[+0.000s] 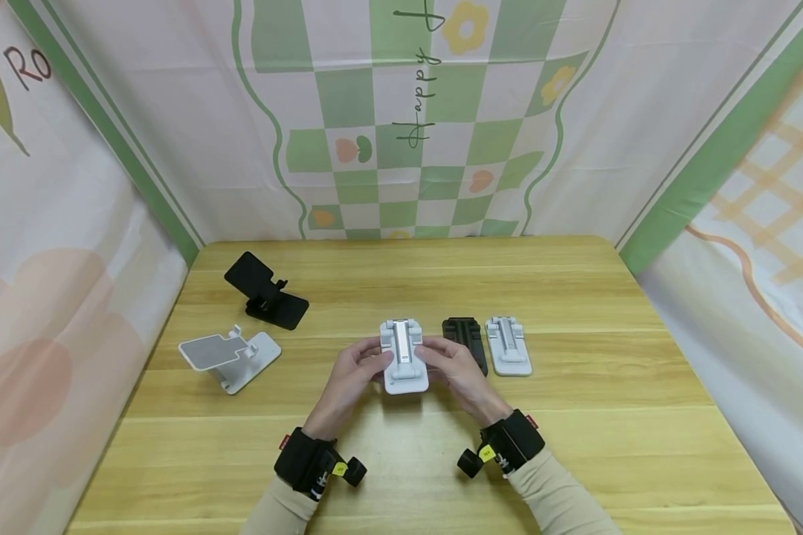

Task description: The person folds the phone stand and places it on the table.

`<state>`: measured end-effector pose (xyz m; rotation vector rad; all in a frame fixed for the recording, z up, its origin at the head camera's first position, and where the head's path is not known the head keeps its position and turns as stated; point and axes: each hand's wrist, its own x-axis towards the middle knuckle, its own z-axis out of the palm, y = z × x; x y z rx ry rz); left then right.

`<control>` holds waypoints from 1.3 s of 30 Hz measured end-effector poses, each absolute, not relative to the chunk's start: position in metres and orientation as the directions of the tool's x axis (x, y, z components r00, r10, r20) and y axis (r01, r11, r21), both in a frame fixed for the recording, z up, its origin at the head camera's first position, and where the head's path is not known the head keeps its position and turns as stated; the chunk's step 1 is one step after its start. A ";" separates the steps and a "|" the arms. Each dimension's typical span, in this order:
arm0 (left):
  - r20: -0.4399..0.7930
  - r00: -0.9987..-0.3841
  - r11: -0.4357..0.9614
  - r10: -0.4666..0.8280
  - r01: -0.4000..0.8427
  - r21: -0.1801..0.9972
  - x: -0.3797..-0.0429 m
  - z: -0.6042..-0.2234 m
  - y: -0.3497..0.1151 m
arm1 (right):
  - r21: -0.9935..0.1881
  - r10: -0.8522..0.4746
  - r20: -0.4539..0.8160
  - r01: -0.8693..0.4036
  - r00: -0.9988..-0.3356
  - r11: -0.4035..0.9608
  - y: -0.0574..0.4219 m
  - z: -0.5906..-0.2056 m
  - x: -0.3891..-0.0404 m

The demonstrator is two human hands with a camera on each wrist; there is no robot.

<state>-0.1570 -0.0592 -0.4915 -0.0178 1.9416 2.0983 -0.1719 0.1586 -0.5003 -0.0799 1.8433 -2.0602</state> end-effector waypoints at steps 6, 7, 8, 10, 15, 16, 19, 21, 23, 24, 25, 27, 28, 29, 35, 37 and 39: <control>-0.189 -0.957 -0.026 0.219 -0.199 0.980 -0.155 -0.492 -0.063 | -0.984 -0.295 -0.173 0.175 -0.940 0.018 0.166 -0.500 -0.172; -0.189 -0.958 -0.027 0.213 -0.199 0.980 -0.155 -0.492 -0.064 | -0.985 -0.286 -0.171 0.170 -0.943 0.030 0.168 -0.500 -0.172; -0.190 -0.960 -0.030 0.206 -0.200 0.979 -0.154 -0.492 -0.065 | -0.986 -0.280 -0.169 0.163 -0.945 0.043 0.171 -0.500 -0.172; -0.185 -0.964 -0.033 0.190 -0.195 0.980 -0.153 -0.492 -0.069 | -0.985 -0.258 -0.168 0.155 -0.951 0.071 0.179 -0.501 -0.172; -0.165 -0.973 0.010 0.160 -0.166 0.986 -0.150 -0.494 -0.080 | -0.982 -0.186 -0.173 0.156 -0.967 0.104 0.201 -0.503 -0.172; -0.159 -0.975 0.022 0.153 -0.158 0.987 -0.149 -0.494 -0.082 | -0.981 -0.175 -0.176 0.159 -0.969 0.108 0.206 -0.503 -0.172; -0.164 -0.978 0.050 0.125 -0.159 0.986 -0.146 -0.495 -0.089 | -0.980 -0.129 -0.177 0.163 -0.976 0.112 0.222 -0.504 -0.171; -0.170 -0.980 0.068 0.103 -0.163 0.984 -0.144 -0.497 -0.094 | -0.977 -0.100 -0.181 0.168 -0.978 0.129 0.234 -0.503 -0.171; -0.180 -0.980 0.091 0.082 -0.173 0.981 -0.142 -0.498 -0.100 | -0.974 -0.071 -0.184 0.172 -0.980 0.146 0.247 -0.502 -0.170; -0.185 -0.980 0.102 0.070 -0.177 0.979 -0.142 -0.499 -0.103 | -0.972 -0.057 -0.187 0.177 -0.981 0.155 0.254 -0.501 -0.170; -0.185 -0.981 0.118 0.060 -0.178 0.977 -0.142 -0.499 -0.106 | -0.970 -0.044 -0.188 0.179 -0.981 0.163 0.260 -0.499 -0.170; -0.178 -0.983 0.144 0.031 -0.172 0.975 -0.141 -0.499 -0.113 | -0.970 -0.023 -0.182 0.176 -0.983 0.171 0.273 -0.498 -0.170; -0.172 -0.985 0.154 0.016 -0.168 0.974 -0.140 -0.498 -0.116 | -0.970 -0.014 -0.177 0.172 -0.984 0.169 0.278 -0.496 -0.169; -0.161 -0.987 0.172 -0.001 -0.159 0.972 -0.140 -0.497 -0.120 | -0.972 -0.004 -0.172 0.169 -0.985 0.166 0.283 -0.495 -0.169; 0.013 -0.992 0.308 -0.129 -0.027 0.951 -0.137 -0.486 -0.141 | -0.968 0.065 -0.144 0.154 -0.988 0.199 0.317 -0.494 -0.167; 0.109 -0.977 0.339 -0.181 0.043 0.940 -0.136 -0.482 -0.147 | -0.962 0.084 -0.142 0.157 -0.986 0.221 0.327 -0.495 -0.167; 0.205 -0.953 0.363 -0.225 0.113 0.925 -0.135 -0.480 -0.151 | -0.957 0.105 -0.145 0.166 -0.984 0.238 0.335 -0.497 -0.166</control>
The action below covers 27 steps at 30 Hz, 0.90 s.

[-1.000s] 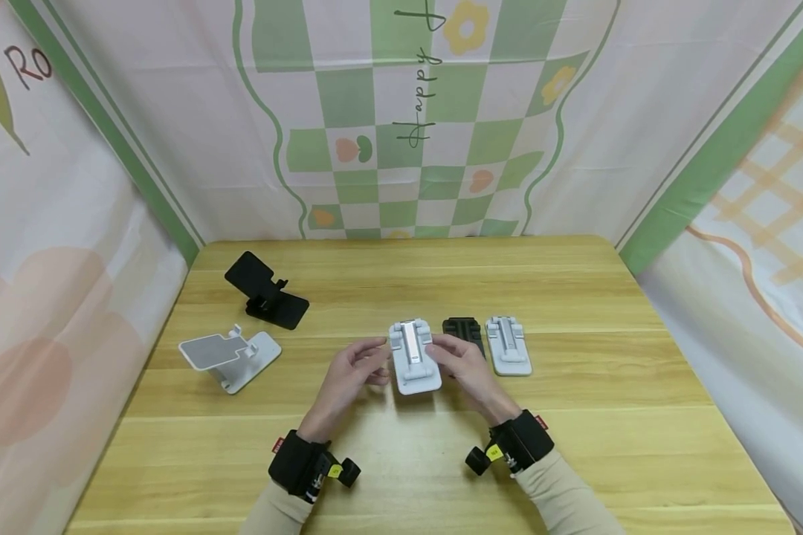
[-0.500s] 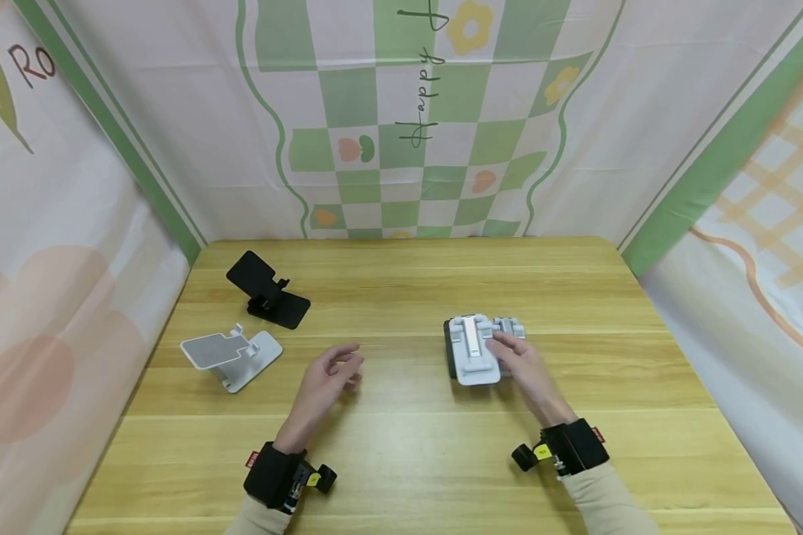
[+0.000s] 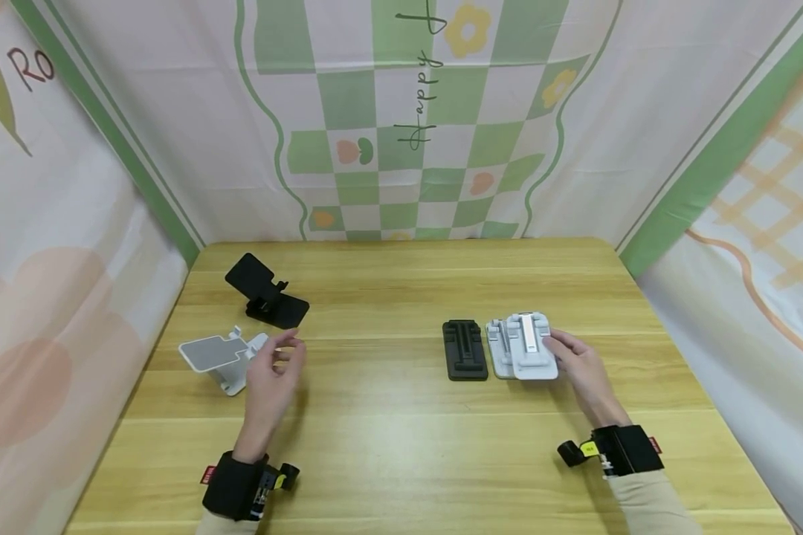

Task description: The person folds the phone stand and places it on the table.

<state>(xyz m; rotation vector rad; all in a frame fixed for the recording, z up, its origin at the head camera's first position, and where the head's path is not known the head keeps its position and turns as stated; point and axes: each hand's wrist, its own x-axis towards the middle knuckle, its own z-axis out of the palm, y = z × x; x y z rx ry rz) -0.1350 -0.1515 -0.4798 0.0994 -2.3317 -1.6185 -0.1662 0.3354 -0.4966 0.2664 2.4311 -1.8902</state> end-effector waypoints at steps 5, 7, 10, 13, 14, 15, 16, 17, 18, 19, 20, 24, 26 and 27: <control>0.404 -0.862 0.419 -0.305 0.259 0.870 -0.133 -0.481 -0.159 | -0.941 0.143 -0.179 0.212 -0.973 0.265 0.349 -0.501 -0.167; 0.478 -0.816 0.452 -0.325 0.310 0.836 -0.132 -0.483 -0.162 | -0.935 0.157 -0.198 0.234 -0.968 0.267 0.352 -0.503 -0.167; 0.588 -0.732 0.499 -0.344 0.388 0.775 -0.132 -0.485 -0.168 | -0.927 0.173 -0.224 0.264 -0.959 0.267 0.357 -0.505 -0.168; 0.681 -0.640 0.544 -0.355 0.451 0.708 -0.132 -0.485 -0.175 | -0.918 0.179 -0.241 0.284 -0.954 0.276 0.361 -0.506 -0.170; 0.707 -0.610 0.556 -0.358 0.469 0.686 -0.132 -0.485 -0.177 | -0.915 0.180 -0.246 0.289 -0.953 0.280 0.363 -0.506 -0.170; 0.729 -0.582 0.568 -0.361 0.483 0.667 -0.132 -0.485 -0.180 | -0.912 0.181 -0.251 0.295 -0.951 0.286 0.364 -0.506 -0.170; 0.748 -0.555 0.582 -0.364 0.491 0.648 -0.132 -0.485 -0.182 | -0.908 0.183 -0.257 0.302 -0.949 0.290 0.365 -0.506 -0.171; 0.761 -0.533 0.594 -0.369 0.494 0.634 -0.132 -0.485 -0.184 | -0.906 0.184 -0.261 0.306 -0.948 0.292 0.366 -0.506 -0.171; 0.775 -0.510 0.606 -0.373 0.499 0.619 -0.131 -0.485 -0.185 | -0.904 0.184 -0.265 0.310 -0.946 0.293 0.367 -0.506 -0.172; 0.787 -0.487 0.616 -0.379 0.501 0.608 -0.131 -0.485 -0.187 | -0.903 0.183 -0.270 0.315 -0.945 0.292 0.368 -0.506 -0.172; 0.797 -0.464 0.627 -0.387 0.501 0.597 -0.130 -0.485 -0.188 | -0.902 0.179 -0.276 0.319 -0.944 0.290 0.369 -0.506 -0.173; 0.828 -0.361 0.674 -0.429 0.482 0.559 -0.128 -0.482 -0.189 | -0.904 0.165 -0.290 0.327 -0.943 0.275 0.371 -0.508 -0.174; 0.837 -0.306 0.701 -0.454 0.457 0.547 -0.127 -0.479 -0.189 | -0.904 0.161 -0.293 0.328 -0.942 0.274 0.372 -0.508 -0.175; 0.839 -0.282 0.711 -0.465 0.445 0.544 -0.127 -0.478 -0.189 | -0.903 0.160 -0.294 0.329 -0.942 0.276 0.373 -0.509 -0.176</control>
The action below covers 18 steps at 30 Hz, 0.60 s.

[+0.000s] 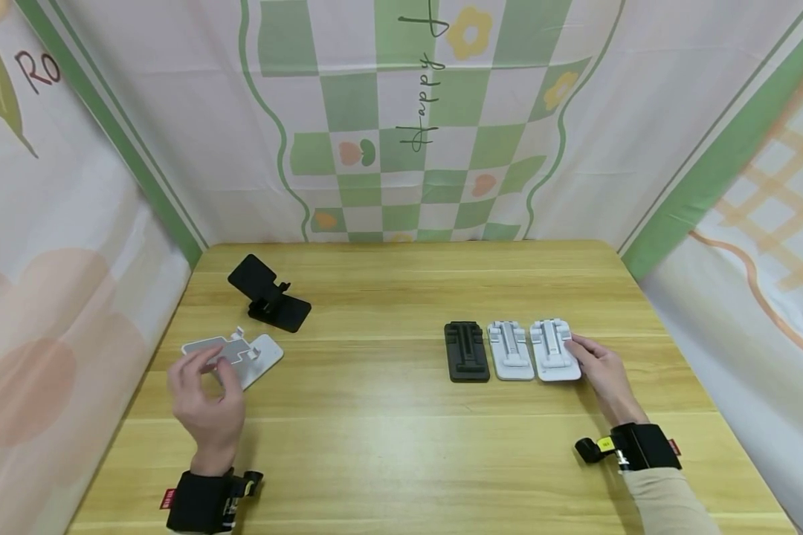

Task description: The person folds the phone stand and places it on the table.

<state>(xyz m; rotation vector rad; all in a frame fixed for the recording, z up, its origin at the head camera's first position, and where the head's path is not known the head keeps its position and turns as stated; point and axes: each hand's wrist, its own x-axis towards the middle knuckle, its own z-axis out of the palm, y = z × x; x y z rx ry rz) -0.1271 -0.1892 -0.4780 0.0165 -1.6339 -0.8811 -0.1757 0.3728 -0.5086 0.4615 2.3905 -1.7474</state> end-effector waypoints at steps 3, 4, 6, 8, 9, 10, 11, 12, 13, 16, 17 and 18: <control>0.836 -0.244 0.723 -0.491 0.421 0.548 -0.127 -0.476 -0.191 | -0.898 0.161 -0.294 0.330 -0.942 0.292 0.374 -0.510 -0.177; 0.834 -0.240 0.723 -0.496 0.417 0.550 -0.128 -0.476 -0.193 | -0.895 0.160 -0.294 0.330 -0.942 0.300 0.374 -0.510 -0.178; 0.826 -0.254 0.714 -0.502 0.418 0.562 -0.129 -0.479 -0.197 | -0.888 0.164 -0.288 0.327 -0.943 0.324 0.374 -0.510 -0.179; 0.809 -0.291 0.703 -0.510 0.402 0.587 -0.130 -0.483 -0.202 | -0.880 0.168 -0.280 0.322 -0.945 0.348 0.374 -0.511 -0.180; 0.798 -0.312 0.696 -0.515 0.391 0.602 -0.130 -0.486 -0.205 | -0.876 0.169 -0.277 0.321 -0.946 0.360 0.374 -0.511 -0.180; 0.785 -0.337 0.689 -0.520 0.377 0.618 -0.130 -0.488 -0.208 | -0.872 0.172 -0.273 0.319 -0.947 0.372 0.374 -0.511 -0.181; 0.768 -0.367 0.683 -0.524 0.358 0.637 -0.130 -0.490 -0.210 | -0.870 0.173 -0.269 0.316 -0.947 0.378 0.374 -0.512 -0.181; 0.749 -0.396 0.674 -0.532 0.337 0.657 -0.129 -0.492 -0.213 | -0.870 0.171 -0.268 0.314 -0.948 0.380 0.374 -0.512 -0.182; 0.727 -0.426 0.667 -0.539 0.312 0.677 -0.128 -0.493 -0.214 | -0.868 0.174 -0.262 0.311 -0.949 0.387 0.374 -0.512 -0.183; 0.658 -0.503 0.643 -0.560 0.236 0.728 -0.126 -0.495 -0.217 | -0.863 0.179 -0.243 0.297 -0.953 0.409 0.375 -0.514 -0.184; 0.636 -0.518 0.632 -0.572 0.215 0.744 -0.126 -0.495 -0.218 | -0.860 0.182 -0.235 0.291 -0.955 0.419 0.375 -0.514 -0.184; 0.618 -0.530 0.627 -0.581 0.193 0.755 -0.126 -0.496 -0.218 | -0.856 0.186 -0.225 0.285 -0.956 0.431 0.375 -0.514 -0.185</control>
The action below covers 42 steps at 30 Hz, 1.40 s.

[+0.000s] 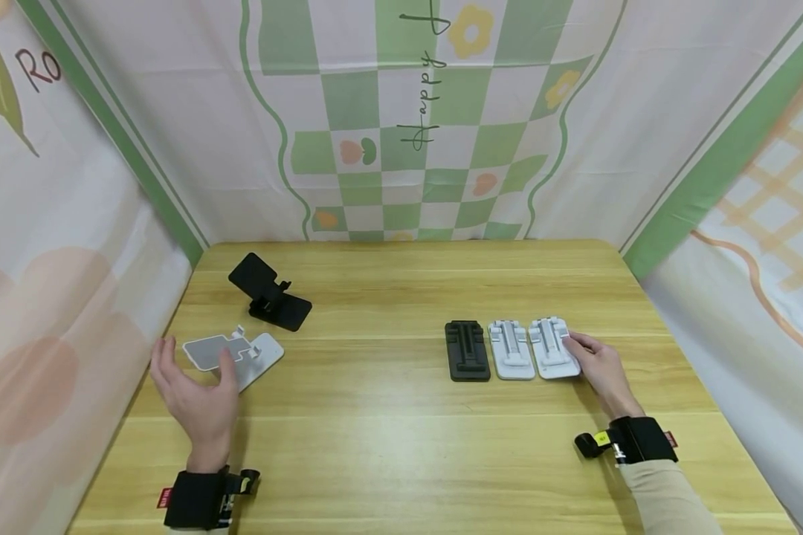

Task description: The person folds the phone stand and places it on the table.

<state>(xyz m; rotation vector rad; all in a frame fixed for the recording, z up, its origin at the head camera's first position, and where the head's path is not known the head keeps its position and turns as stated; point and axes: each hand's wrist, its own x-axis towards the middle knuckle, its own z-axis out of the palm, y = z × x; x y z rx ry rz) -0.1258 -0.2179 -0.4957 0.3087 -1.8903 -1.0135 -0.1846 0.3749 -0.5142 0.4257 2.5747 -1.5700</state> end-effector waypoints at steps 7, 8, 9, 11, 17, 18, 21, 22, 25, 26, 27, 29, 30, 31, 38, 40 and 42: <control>0.476 -0.562 0.526 -0.677 0.084 0.846 -0.126 -0.496 -0.214 | -0.826 0.233 -0.176 0.272 -0.956 0.494 0.377 -0.516 -0.184; 0.451 -0.571 0.506 -0.686 0.071 0.860 -0.125 -0.495 -0.214 | -0.820 0.240 -0.168 0.270 -0.956 0.505 0.377 -0.517 -0.184; 0.421 -0.581 0.481 -0.697 0.058 0.875 -0.125 -0.495 -0.213 | -0.813 0.244 -0.162 0.270 -0.956 0.515 0.378 -0.517 -0.184; 0.373 -0.591 0.441 -0.715 0.033 0.897 -0.124 -0.494 -0.212 | -0.801 0.251 -0.157 0.271 -0.955 0.534 0.378 -0.517 -0.184; 0.306 -0.617 0.379 -0.726 0.013 0.925 -0.124 -0.495 -0.213 | -0.775 0.258 -0.155 0.279 -0.954 0.567 0.378 -0.517 -0.185; 0.292 -0.624 0.368 -0.725 0.007 0.930 -0.124 -0.495 -0.213 | -0.771 0.259 -0.154 0.280 -0.954 0.571 0.377 -0.516 -0.185; 0.226 -0.648 0.318 -0.727 -0.026 0.948 -0.123 -0.496 -0.212 | -0.764 0.261 -0.154 0.282 -0.953 0.580 0.376 -0.515 -0.185; 0.211 -0.651 0.306 -0.729 -0.035 0.951 -0.123 -0.497 -0.211 | -0.762 0.259 -0.151 0.279 -0.954 0.584 0.376 -0.515 -0.184; 0.179 -0.648 0.270 -0.740 -0.043 0.962 -0.123 -0.499 -0.208 | -0.749 0.260 -0.135 0.270 -0.956 0.605 0.374 -0.514 -0.183; 0.176 -0.643 0.263 -0.746 -0.042 0.964 -0.123 -0.499 -0.207 | -0.746 0.258 -0.128 0.264 -0.958 0.612 0.374 -0.514 -0.183; 0.180 -0.634 0.262 -0.752 -0.036 0.964 -0.123 -0.500 -0.207 | -0.741 0.257 -0.118 0.258 -0.959 0.620 0.374 -0.514 -0.182; 0.193 -0.617 0.260 -0.763 -0.020 0.965 -0.124 -0.502 -0.205 | -0.735 0.256 -0.104 0.247 -0.961 0.631 0.373 -0.515 -0.182; 0.197 -0.609 0.259 -0.768 -0.014 0.966 -0.124 -0.503 -0.204 | -0.734 0.255 -0.098 0.243 -0.962 0.634 0.372 -0.516 -0.181; 0.200 -0.603 0.256 -0.772 -0.007 0.967 -0.125 -0.503 -0.203 | -0.733 0.256 -0.092 0.240 -0.962 0.637 0.372 -0.517 -0.181; 0.148 -0.595 0.151 -0.790 0.046 0.988 -0.129 -0.506 -0.200 | -0.719 0.263 -0.055 0.221 -0.963 0.659 0.371 -0.518 -0.179; 0.132 -0.592 0.126 -0.795 0.052 0.991 -0.130 -0.506 -0.201 | -0.714 0.263 -0.045 0.215 -0.964 0.667 0.370 -0.518 -0.179; 0.113 -0.589 0.098 -0.800 0.057 0.994 -0.130 -0.508 -0.202 | -0.706 0.261 -0.036 0.209 -0.965 0.676 0.370 -0.517 -0.178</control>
